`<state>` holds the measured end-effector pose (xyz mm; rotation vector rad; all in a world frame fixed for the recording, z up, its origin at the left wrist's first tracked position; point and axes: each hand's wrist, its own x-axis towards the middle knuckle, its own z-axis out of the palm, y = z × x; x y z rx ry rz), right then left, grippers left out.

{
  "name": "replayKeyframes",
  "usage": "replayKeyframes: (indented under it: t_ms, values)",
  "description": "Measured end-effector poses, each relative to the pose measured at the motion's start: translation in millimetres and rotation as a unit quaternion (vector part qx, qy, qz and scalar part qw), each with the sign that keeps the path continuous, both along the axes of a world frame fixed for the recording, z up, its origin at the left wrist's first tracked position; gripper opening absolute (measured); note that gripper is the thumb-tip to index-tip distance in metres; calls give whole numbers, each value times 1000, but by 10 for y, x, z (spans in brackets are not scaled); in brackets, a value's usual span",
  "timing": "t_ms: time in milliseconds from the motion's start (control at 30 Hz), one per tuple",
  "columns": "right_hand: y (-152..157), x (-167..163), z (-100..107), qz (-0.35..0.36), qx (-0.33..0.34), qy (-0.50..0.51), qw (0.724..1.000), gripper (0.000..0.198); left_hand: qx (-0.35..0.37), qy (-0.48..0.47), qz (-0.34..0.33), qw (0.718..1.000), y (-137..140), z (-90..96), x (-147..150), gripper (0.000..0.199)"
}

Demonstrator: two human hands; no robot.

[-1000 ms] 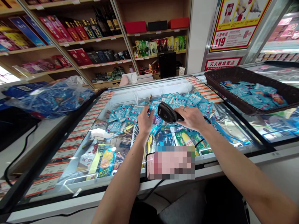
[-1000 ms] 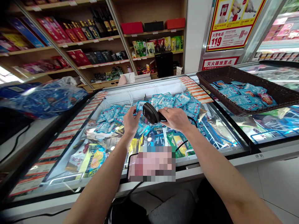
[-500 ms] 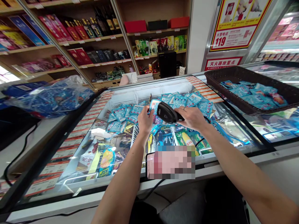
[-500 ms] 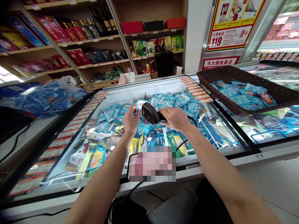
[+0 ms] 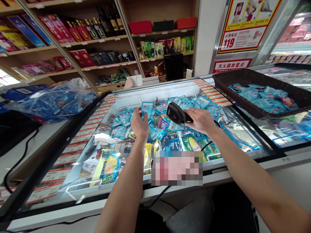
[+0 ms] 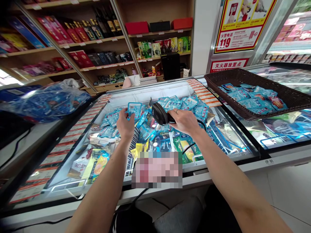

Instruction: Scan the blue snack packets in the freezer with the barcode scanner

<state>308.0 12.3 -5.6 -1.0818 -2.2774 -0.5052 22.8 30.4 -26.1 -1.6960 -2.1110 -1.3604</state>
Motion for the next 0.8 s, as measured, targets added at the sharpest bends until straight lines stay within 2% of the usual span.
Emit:
replayKeyframes:
  t_ms: [133,200,267,367,433,500,633,800]
  values:
    - [3,12,5,-14,-14,-2,1000,31,5,66,90,994,-72,30,-75,58]
    - [2,16,9,-24,-21,-4,999,31,15,97,106,989,-112,54,-46,67]
    - [3,21,11,-36,-22,-4,999,31,5,139,61,988,-139,70,12,63]
    - [11,31,9,-49,-18,-4,999,31,-41,222,-77,971,-136,48,99,38]
    - [18,38,4,-50,-18,-5,999,33,-67,248,-132,957,-108,5,115,25]
    - [24,44,-4,-49,-18,-4,999,34,-73,250,-138,956,-72,-44,83,25]
    - [31,49,-15,-51,-16,5,999,33,-56,227,-102,967,-16,-108,-56,27]
    - [32,54,-7,-54,-18,11,998,34,-56,214,-66,973,-25,-113,-108,26]
